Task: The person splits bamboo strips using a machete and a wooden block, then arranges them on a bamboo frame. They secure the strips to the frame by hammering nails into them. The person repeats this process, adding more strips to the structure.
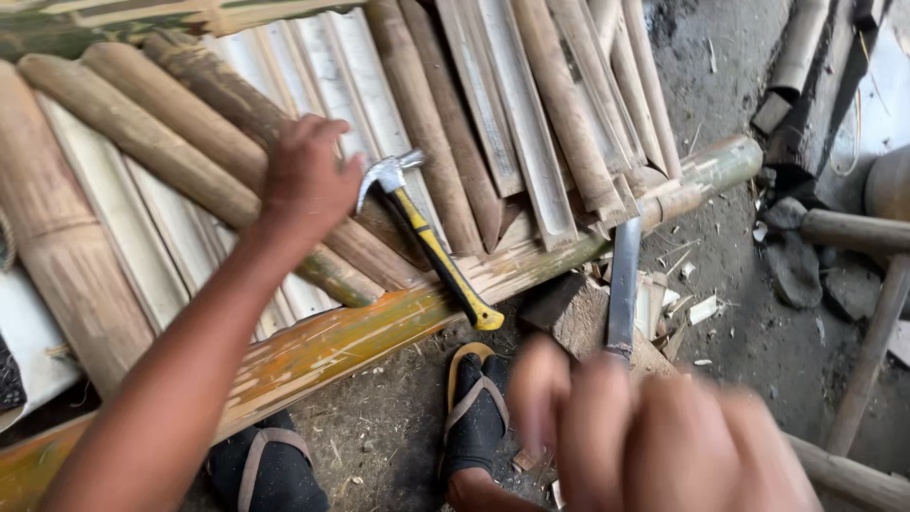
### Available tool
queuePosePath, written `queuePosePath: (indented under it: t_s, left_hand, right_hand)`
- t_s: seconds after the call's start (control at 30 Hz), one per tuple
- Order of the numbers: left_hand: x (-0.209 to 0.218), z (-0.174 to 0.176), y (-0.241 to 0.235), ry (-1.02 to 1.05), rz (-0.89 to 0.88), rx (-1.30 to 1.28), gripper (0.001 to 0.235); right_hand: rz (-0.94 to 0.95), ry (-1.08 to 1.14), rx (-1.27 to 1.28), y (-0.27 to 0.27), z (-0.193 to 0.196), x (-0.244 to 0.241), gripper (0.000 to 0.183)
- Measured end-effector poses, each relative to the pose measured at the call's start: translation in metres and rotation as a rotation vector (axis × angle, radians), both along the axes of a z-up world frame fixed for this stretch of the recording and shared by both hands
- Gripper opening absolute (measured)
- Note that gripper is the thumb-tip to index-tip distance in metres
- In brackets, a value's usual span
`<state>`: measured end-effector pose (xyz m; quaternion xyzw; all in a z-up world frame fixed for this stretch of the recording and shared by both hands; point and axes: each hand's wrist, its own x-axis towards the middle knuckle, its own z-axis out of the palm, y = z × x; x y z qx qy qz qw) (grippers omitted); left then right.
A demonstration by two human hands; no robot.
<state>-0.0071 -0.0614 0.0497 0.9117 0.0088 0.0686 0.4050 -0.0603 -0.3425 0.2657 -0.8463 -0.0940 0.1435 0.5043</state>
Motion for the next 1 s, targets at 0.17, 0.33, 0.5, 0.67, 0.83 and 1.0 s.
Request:
queuePosePath:
  t_s: [0.17,0.33,0.5,0.67,0.83,1.0]
  left_hand:
    - [0.018,-0.002,-0.068,0.165,-0.176,0.168,0.05]
    - [-0.001,-0.003,-0.055,0.222,-0.126,0.291,0.038]
    - [-0.054,0.0,-0.014,0.27,0.027,0.361,0.04]
    - [-0.069,0.016,0.014,0.171,0.148,0.301,0.043]
    - [-0.038,0.022,-0.013,0.097,0.147,-0.132,0.036]
    - [-0.004,0.011,-0.045,-0.031,0.17,0.052,0.05]
  right_hand:
    - [-0.118,-0.248,-0.158,0.006,-0.095,0.075,0.021]
    - [-0.087,-0.422,-0.861,0.004,-0.172,0.101,0.064]
    - [-0.158,-0.203,-0.982,-0.03,-0.18,0.095,0.064]
    - [-0.162,-0.124,-0.864,-0.056,-0.166,0.092,0.027]
    - [-0.11,-0.194,-0.141,-0.067,-0.143,0.104,0.031]
    - [0.005,0.116,-0.255,-0.001,-0.144,0.108,0.042]
